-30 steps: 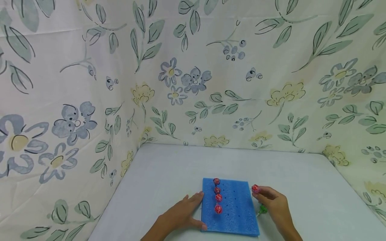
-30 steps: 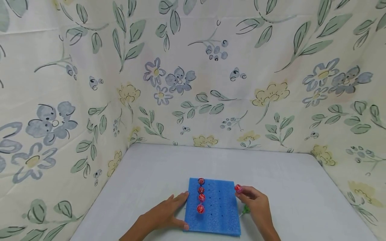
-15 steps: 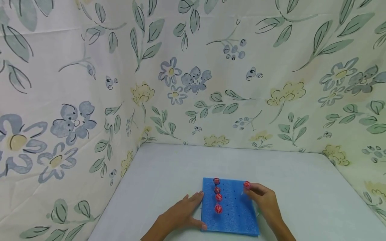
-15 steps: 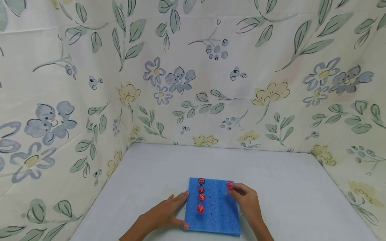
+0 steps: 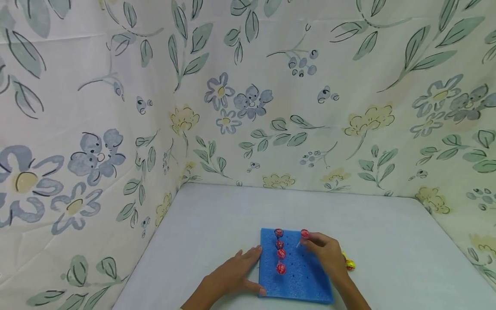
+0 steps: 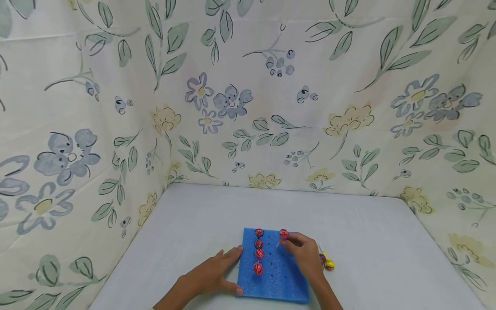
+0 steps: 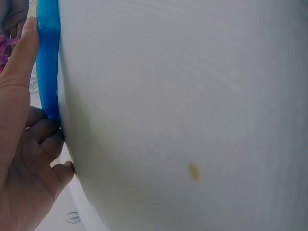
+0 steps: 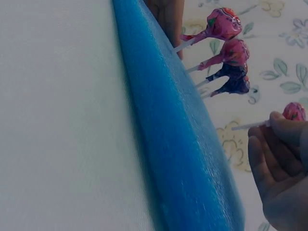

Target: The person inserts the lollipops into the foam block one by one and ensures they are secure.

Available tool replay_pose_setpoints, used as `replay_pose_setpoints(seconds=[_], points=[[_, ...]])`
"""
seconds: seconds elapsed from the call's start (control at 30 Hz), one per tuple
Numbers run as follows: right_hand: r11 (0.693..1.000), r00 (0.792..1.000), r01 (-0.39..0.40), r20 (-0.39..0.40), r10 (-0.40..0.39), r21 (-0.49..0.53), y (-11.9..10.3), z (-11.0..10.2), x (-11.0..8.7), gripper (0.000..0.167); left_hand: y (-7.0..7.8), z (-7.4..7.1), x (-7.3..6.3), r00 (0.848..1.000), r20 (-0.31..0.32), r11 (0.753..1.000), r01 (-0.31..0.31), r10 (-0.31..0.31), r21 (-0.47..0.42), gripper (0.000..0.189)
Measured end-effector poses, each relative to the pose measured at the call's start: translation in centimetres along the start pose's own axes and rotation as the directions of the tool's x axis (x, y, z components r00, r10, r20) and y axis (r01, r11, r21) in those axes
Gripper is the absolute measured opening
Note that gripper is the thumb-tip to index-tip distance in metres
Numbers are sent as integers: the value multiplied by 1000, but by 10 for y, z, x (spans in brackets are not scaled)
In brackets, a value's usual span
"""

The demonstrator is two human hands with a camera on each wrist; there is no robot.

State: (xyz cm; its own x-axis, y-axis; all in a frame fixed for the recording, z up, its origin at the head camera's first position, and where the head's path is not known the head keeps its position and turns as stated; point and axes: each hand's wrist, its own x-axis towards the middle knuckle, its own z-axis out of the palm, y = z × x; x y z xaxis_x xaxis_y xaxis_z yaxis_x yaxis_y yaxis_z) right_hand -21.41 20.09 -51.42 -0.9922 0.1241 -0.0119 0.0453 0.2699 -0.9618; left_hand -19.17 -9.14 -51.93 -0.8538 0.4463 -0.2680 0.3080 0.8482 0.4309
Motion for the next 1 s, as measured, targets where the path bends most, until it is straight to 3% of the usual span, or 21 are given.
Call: replay_pose_setpoints(seconds=[0.23,1.0], points=[[999,999,24,38,-25,25,1,13,3,24,1,-1,-1,1000,4,1000,9,-9,-7,114],[987,994,107,40,-103,-121,-1,32,11,15,0,-2,0,1000,23,1000,19,-19,-11,114]])
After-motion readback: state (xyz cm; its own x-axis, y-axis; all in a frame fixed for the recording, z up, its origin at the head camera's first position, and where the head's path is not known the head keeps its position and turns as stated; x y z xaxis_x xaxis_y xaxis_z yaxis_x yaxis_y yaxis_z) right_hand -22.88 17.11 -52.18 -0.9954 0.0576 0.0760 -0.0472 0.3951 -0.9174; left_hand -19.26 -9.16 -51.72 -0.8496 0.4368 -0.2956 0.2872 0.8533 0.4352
